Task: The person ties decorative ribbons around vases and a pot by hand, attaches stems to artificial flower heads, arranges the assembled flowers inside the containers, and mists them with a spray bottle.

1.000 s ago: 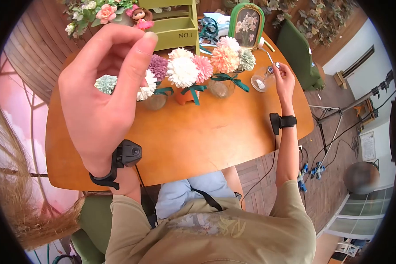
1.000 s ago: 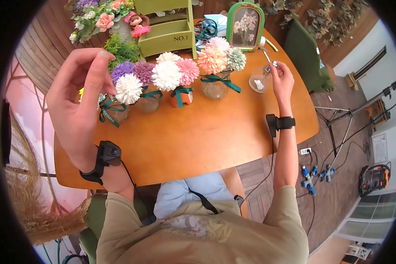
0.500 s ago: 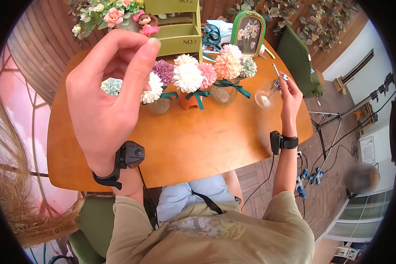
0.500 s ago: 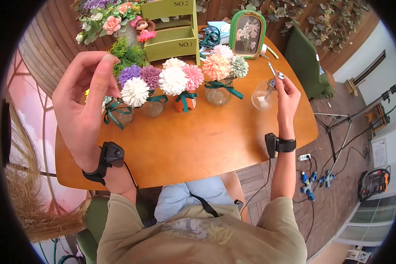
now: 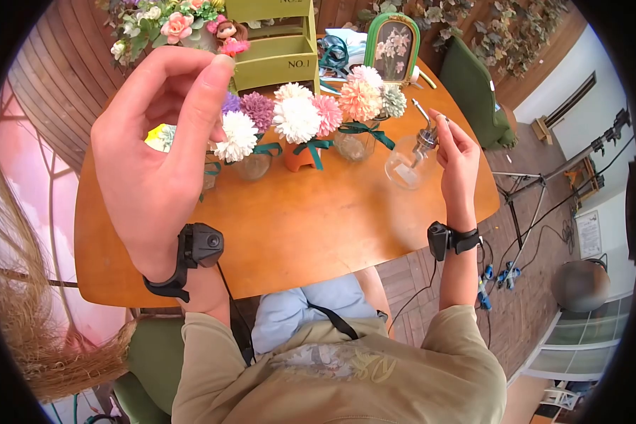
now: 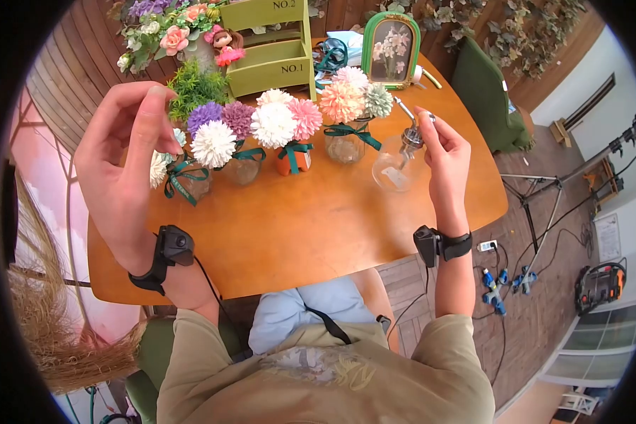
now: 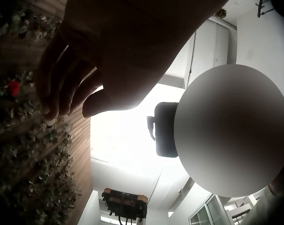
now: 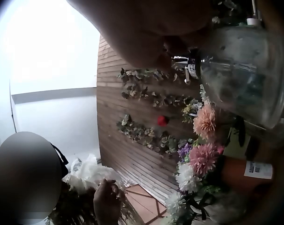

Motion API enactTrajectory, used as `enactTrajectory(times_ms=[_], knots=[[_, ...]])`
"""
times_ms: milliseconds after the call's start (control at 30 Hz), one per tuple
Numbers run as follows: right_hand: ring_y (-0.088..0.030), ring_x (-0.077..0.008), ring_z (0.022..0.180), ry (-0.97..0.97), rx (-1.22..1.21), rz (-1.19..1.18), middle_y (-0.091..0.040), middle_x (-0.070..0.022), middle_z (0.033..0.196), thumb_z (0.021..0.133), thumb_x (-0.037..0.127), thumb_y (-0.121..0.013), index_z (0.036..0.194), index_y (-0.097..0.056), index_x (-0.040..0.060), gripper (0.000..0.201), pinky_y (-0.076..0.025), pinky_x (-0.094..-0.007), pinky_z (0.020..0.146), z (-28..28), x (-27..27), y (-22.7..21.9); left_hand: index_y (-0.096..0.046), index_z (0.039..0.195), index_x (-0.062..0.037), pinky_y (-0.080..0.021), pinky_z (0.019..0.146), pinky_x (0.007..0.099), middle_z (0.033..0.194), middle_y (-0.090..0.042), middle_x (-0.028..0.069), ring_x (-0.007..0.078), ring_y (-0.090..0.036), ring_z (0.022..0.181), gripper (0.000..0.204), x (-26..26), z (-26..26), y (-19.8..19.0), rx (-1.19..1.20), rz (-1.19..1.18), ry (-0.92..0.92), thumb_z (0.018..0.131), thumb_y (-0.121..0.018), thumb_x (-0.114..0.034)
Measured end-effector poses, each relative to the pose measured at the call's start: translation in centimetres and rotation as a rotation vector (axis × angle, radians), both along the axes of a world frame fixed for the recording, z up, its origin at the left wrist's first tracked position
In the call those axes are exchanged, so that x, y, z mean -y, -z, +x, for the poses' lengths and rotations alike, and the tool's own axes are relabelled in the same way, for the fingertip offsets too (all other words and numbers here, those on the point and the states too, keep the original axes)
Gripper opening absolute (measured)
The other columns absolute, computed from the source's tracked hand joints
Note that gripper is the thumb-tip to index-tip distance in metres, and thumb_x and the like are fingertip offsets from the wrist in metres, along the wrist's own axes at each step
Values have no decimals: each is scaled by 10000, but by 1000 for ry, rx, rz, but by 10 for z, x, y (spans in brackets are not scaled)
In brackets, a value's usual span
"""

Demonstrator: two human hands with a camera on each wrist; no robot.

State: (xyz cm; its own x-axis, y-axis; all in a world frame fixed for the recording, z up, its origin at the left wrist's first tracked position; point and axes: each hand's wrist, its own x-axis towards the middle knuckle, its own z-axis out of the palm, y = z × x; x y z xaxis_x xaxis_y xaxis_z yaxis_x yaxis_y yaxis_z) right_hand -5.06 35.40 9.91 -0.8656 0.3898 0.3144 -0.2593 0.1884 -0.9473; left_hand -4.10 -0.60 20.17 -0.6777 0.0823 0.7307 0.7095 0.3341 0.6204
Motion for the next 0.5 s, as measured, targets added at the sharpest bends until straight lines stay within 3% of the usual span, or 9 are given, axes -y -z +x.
enactTrajectory(times_ms=[433, 500], knots=[[-257, 9, 589, 34, 90, -59, -490, 96, 748, 1027, 299, -662, 1253, -746, 28, 363, -157, -216, 510, -9, -8, 12, -683, 1092, 47, -466, 643, 218, 797, -630, 27, 79, -586, 686, 177, 10, 1, 1, -29, 35, 29, 1050, -616, -111], [-339, 1, 635, 15, 74, 30, -529, 85, 783, 1044, 308, -649, 1287, -725, 14, 389, -225, -203, 540, -7, -6, 11, -686, 1094, 46, -464, 644, 217, 778, -622, 22, 77, -583, 681, 183, 8, 3, 0, -34, 28, 7, 1049, -617, -118]])
